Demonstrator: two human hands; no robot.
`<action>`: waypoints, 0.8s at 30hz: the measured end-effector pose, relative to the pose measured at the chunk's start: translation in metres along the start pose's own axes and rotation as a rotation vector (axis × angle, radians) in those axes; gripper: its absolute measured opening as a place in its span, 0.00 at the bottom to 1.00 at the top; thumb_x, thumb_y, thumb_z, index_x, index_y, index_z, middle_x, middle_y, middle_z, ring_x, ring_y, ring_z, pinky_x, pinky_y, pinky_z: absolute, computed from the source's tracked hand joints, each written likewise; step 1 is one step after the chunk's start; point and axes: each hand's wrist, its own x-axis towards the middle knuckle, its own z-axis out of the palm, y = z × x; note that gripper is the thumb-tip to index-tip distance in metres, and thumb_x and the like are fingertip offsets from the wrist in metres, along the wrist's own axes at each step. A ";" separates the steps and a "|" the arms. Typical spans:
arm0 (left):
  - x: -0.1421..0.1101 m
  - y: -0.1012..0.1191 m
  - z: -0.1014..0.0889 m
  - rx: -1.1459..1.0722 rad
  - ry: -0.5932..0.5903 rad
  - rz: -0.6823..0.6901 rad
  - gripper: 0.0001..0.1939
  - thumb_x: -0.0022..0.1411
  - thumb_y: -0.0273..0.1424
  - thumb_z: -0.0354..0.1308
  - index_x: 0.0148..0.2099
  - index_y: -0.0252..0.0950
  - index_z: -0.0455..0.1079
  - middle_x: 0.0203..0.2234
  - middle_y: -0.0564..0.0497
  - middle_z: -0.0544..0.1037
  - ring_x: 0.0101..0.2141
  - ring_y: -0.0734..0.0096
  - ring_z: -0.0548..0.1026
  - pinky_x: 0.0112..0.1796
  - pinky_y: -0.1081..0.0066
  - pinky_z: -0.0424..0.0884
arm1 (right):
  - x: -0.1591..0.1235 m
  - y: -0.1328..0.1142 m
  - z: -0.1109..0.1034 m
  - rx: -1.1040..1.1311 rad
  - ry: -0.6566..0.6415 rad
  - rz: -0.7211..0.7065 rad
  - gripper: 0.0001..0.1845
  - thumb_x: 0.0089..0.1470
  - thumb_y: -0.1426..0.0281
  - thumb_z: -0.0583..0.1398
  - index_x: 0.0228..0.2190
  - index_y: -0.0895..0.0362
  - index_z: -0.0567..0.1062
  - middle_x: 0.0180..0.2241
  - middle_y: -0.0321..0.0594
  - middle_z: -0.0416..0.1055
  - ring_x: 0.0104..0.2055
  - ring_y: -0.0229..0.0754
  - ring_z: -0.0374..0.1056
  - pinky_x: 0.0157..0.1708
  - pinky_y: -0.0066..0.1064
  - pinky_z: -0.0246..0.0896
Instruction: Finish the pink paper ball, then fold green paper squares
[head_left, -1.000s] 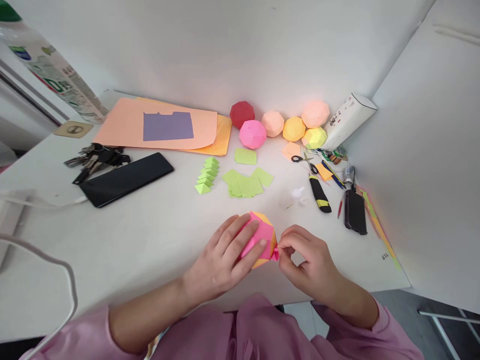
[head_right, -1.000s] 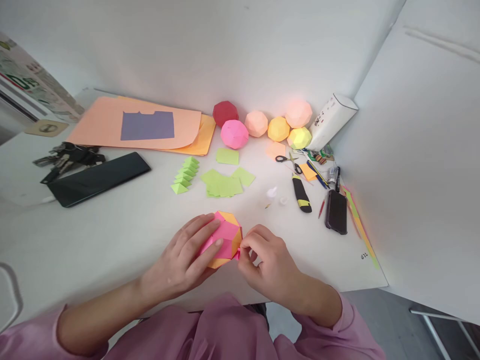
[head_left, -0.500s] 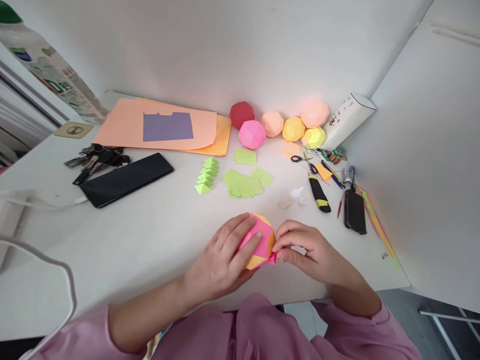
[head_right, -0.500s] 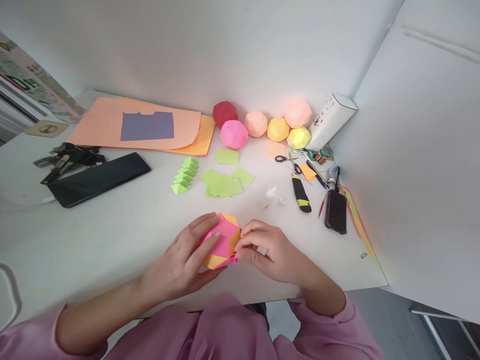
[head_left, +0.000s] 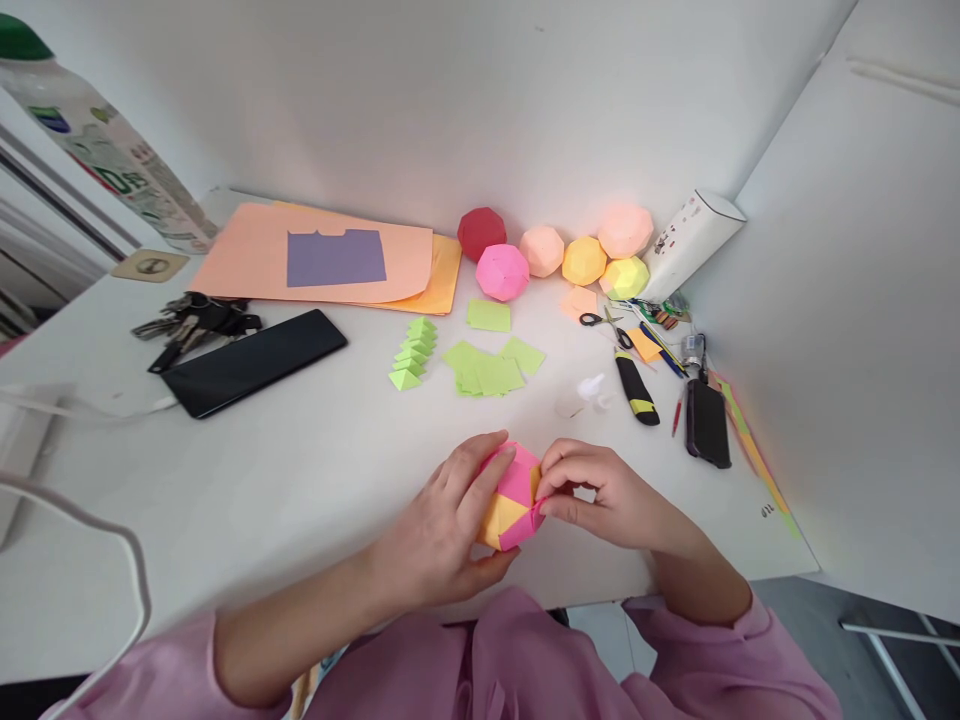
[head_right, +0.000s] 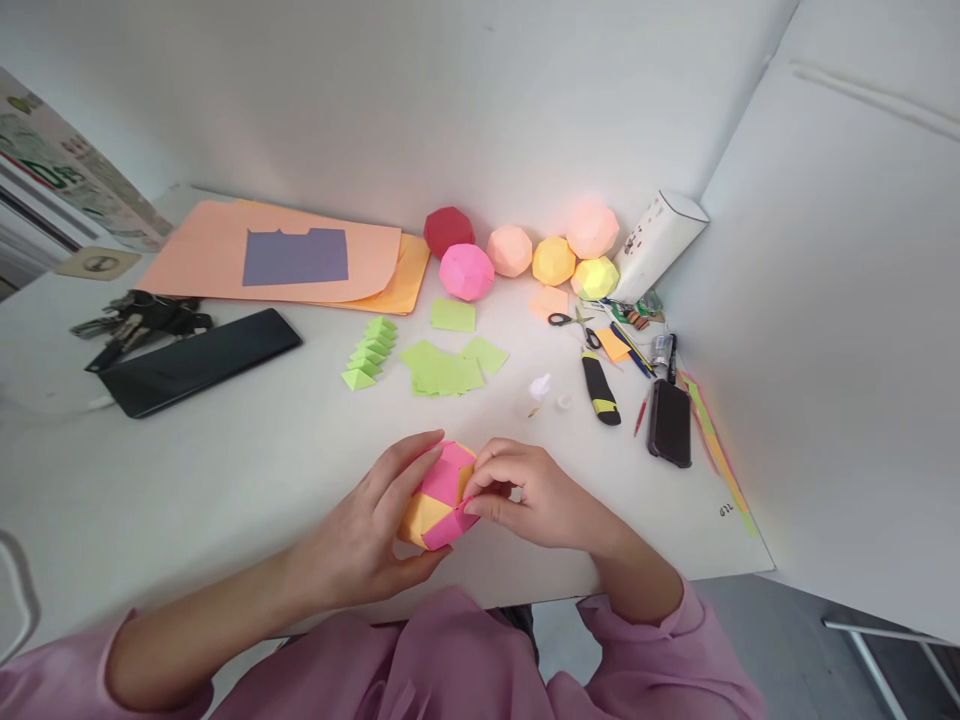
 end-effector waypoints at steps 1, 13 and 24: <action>0.000 0.000 0.000 -0.002 -0.007 -0.007 0.44 0.54 0.29 0.61 0.66 0.30 0.40 0.58 0.29 0.55 0.59 0.46 0.56 0.52 0.49 0.66 | 0.000 0.001 0.000 0.009 -0.003 0.010 0.04 0.56 0.72 0.60 0.30 0.58 0.75 0.32 0.39 0.67 0.31 0.34 0.65 0.30 0.27 0.64; -0.001 0.004 0.002 -0.042 -0.031 -0.090 0.47 0.51 0.29 0.63 0.66 0.31 0.39 0.58 0.29 0.55 0.58 0.44 0.59 0.50 0.50 0.69 | 0.003 0.000 0.004 0.018 0.007 0.035 0.04 0.52 0.76 0.60 0.26 0.59 0.72 0.29 0.37 0.64 0.26 0.31 0.61 0.25 0.24 0.61; -0.004 -0.001 0.008 -0.119 -0.051 -0.104 0.51 0.51 0.38 0.65 0.67 0.35 0.37 0.59 0.30 0.56 0.58 0.43 0.60 0.51 0.47 0.67 | 0.002 0.002 0.015 -0.102 0.111 -0.052 0.06 0.46 0.79 0.59 0.23 0.58 0.68 0.28 0.35 0.62 0.22 0.29 0.57 0.22 0.23 0.58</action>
